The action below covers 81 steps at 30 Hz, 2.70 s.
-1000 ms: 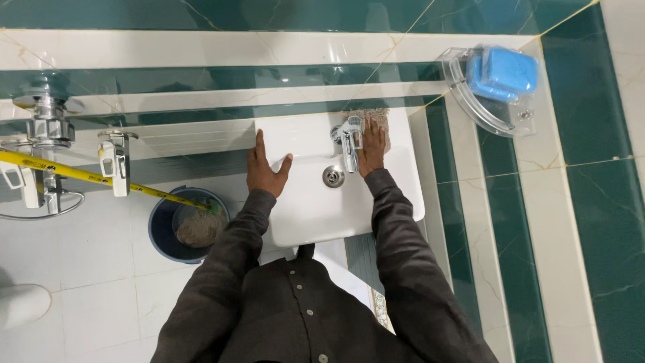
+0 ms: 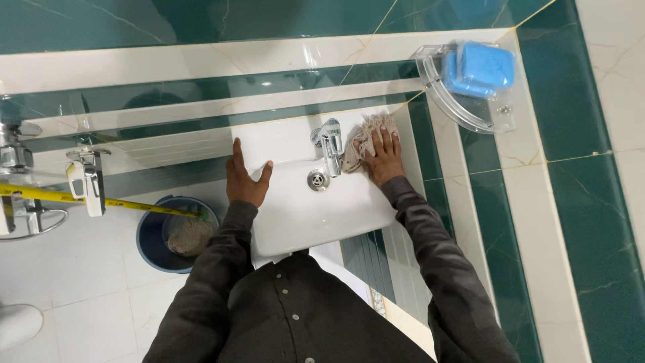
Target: The person wipes the rim and faucet of a small white sink with a cloth, repeatedly dipping the cloth into a bucket of water on the floor.
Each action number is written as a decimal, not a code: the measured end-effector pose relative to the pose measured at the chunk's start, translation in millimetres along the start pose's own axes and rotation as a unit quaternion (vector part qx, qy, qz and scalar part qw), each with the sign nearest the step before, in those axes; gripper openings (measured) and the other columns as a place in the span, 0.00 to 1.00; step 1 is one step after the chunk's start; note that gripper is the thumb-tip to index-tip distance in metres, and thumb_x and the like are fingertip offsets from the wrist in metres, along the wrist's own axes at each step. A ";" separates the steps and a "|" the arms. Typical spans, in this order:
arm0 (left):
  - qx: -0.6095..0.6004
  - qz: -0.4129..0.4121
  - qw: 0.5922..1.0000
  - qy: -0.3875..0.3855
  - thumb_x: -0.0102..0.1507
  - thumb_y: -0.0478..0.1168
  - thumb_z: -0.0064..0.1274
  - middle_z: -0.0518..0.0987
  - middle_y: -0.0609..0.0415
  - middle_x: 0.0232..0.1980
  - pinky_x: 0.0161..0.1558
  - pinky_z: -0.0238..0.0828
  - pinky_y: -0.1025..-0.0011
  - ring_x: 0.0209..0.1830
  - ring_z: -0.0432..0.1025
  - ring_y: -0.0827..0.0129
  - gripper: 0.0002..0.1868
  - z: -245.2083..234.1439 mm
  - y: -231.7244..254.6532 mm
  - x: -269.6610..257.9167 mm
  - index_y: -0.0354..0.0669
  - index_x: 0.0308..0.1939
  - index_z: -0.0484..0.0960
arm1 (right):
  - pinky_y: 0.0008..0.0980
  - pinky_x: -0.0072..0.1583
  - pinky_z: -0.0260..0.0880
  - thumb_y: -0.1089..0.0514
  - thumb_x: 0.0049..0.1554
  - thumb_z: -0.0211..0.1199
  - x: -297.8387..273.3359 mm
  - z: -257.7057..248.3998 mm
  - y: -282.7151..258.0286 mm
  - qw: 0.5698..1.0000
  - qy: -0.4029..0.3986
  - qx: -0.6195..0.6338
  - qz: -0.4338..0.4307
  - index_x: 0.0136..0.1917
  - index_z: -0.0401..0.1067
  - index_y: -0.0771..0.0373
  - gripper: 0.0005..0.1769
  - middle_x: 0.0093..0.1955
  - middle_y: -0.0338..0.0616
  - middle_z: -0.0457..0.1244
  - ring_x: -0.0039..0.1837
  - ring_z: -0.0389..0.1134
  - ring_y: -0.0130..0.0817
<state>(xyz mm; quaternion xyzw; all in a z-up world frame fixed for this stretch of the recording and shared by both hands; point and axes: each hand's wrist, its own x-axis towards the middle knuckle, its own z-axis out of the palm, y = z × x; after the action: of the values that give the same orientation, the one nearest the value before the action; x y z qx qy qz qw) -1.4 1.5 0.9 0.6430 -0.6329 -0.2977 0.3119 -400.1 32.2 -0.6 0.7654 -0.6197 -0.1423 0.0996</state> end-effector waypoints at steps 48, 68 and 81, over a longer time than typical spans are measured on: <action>0.005 0.064 0.998 0.011 0.68 0.60 0.58 0.63 0.32 0.73 0.59 0.74 0.47 0.67 0.67 0.39 0.52 6.5 -17.0 1.0 0.54 0.85 0.41 | 0.51 0.58 0.71 0.36 0.54 0.67 -116.9 22.0 6.9 0.875 -0.086 0.318 0.355 0.82 0.44 0.61 0.55 0.58 0.70 0.66 0.56 0.70 0.66; -0.006 0.090 0.996 0.008 0.69 0.61 0.59 0.59 0.29 0.79 0.69 0.62 0.46 0.74 0.59 0.34 0.53 9.4 -19.6 4.3 0.46 0.84 0.42 | 0.33 0.65 0.67 0.49 0.49 0.74 -76.8 62.0 34.4 0.720 0.053 0.618 0.312 0.73 0.62 0.70 0.45 0.64 0.53 0.67 0.65 0.69 0.43; -0.040 0.038 0.997 -0.045 0.69 0.55 0.59 0.57 0.33 0.79 0.73 0.62 0.47 0.76 0.60 0.41 0.54 13.0 -31.9 3.9 0.47 0.85 0.38 | 0.50 0.81 0.42 0.60 0.40 0.69 -118.1 -27.4 -219.0 0.605 0.256 0.543 0.523 0.86 0.36 0.57 0.68 0.85 0.59 0.44 0.80 0.44 0.58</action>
<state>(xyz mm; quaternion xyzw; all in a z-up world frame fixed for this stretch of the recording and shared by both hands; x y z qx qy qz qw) 8.6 -2.6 -32.0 0.5914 -0.6582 -0.3392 0.3194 -211.8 193.4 -35.8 0.2298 -0.8266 0.4989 -0.1224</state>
